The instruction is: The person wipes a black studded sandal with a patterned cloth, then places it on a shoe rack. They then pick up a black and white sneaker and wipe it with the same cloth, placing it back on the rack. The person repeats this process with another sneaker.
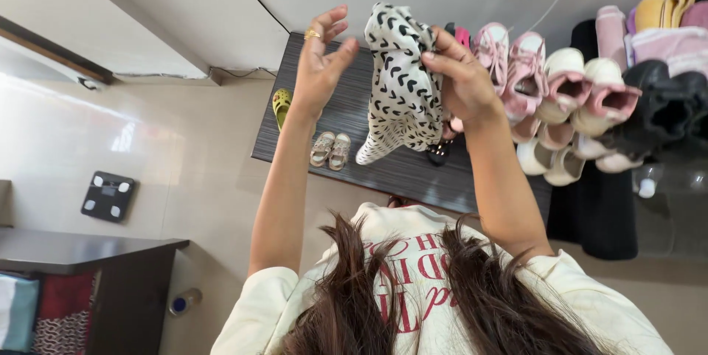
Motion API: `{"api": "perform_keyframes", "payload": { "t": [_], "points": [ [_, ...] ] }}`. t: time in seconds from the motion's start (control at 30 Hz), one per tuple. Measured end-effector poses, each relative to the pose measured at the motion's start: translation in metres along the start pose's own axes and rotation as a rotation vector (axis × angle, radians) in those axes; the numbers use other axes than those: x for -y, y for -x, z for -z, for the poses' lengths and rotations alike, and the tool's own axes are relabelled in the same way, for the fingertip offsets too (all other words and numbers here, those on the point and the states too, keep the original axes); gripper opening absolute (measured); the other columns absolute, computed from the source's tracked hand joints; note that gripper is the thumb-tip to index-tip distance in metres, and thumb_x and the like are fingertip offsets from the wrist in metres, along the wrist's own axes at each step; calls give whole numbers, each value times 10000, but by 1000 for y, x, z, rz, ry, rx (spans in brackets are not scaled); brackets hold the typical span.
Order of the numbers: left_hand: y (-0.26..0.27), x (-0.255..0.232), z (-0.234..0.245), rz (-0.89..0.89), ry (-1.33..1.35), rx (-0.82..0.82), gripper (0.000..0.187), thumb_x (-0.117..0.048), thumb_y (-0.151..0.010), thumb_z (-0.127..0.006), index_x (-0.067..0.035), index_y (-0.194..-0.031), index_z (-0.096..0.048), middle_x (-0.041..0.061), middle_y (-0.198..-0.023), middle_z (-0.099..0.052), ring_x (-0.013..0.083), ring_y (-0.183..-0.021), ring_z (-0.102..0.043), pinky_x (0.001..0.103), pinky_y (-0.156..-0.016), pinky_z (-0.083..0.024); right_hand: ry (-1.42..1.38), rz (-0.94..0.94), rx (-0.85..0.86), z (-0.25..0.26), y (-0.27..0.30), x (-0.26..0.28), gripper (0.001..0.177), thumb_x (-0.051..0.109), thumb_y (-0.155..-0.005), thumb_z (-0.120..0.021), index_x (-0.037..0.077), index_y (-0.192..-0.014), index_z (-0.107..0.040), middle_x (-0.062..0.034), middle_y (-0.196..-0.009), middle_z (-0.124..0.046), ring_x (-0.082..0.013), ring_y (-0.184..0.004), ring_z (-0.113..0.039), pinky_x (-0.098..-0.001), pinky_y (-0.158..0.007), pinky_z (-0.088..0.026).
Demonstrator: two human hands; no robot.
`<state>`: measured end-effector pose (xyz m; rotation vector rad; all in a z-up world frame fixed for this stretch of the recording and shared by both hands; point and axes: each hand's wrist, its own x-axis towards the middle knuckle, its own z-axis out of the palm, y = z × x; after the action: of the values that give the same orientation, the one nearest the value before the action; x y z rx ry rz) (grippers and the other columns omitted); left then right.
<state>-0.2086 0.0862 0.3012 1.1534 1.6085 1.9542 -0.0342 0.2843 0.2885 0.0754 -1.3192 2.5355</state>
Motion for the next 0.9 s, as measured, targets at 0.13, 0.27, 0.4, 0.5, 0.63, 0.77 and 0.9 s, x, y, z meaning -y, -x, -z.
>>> {"api": "perform_keyframes", "payload": {
  "t": [0.13, 0.27, 0.4, 0.5, 0.63, 0.77, 0.9],
  "points": [
    [-19, 16, -6, 157, 87, 250, 343, -201, -979, -701, -122, -1296, -594, -11, -1261, -645, 78, -1171, -579, 302, -1081, -476, 35, -98, 68, 23, -34, 34, 341, 68, -1041, -591, 19, -1379, -596, -43, -1246, -702, -137, -1148, -659, -311, -1044, -514],
    [-35, 25, 9, 178, 86, 162, 162, -169, -1034, -709, -106, -918, -615, -33, -904, -657, 81, -891, -599, 278, -916, -524, 275, -65, 48, 42, -49, 58, 306, 57, -1100, -584, -4, -1401, -595, -38, -1281, -673, -121, -1183, -634, -301, -1087, -494],
    [-52, 10, 39, 110, 176, 2, 239, -162, -1010, -741, -115, -873, -551, -59, -846, -588, 63, -787, -499, 260, -783, -441, 319, -14, 30, 55, -66, 70, 296, 97, -1112, -566, 14, -1394, -600, -23, -1265, -684, -99, -1161, -649, -278, -1072, -504],
    [-68, -12, 49, -8, 40, 23, 286, -139, -916, -828, -88, -929, -547, -53, -873, -559, 81, -831, -490, 273, -800, -413, 260, -26, 18, 58, -75, 73, 240, 116, -1107, -571, 57, -1337, -601, 8, -1186, -674, -69, -1081, -647, -255, -984, -517],
    [-90, -43, 65, -246, -336, 137, 438, -158, -803, -868, -8, -1100, -582, -14, -996, -592, 131, -975, -554, 335, -927, -444, 393, 15, 30, 50, -93, 72, 106, 119, -1176, -588, 60, -1259, -617, 48, -1060, -643, -16, -984, -597, -215, -923, -493],
    [-107, -49, 91, -237, -640, 139, 230, -227, -933, -801, -40, -916, -667, -50, -937, -637, 78, -835, -578, 281, -758, -468, 496, -16, -12, 31, -103, 74, 157, 150, -1105, -641, 66, -1238, -631, 48, -1078, -685, -9, -965, -612, -197, -870, -505],
    [-118, -29, 109, 3, -596, 31, 489, -361, -1100, -719, -41, -822, -476, -16, -729, -419, 84, -727, -361, 281, -649, -334, 850, -64, 52, 11, -109, 69, 269, 164, -959, -777, 47, -1173, -664, 19, -1047, -691, -16, -917, -603, -202, -816, -485]
  ]
}}
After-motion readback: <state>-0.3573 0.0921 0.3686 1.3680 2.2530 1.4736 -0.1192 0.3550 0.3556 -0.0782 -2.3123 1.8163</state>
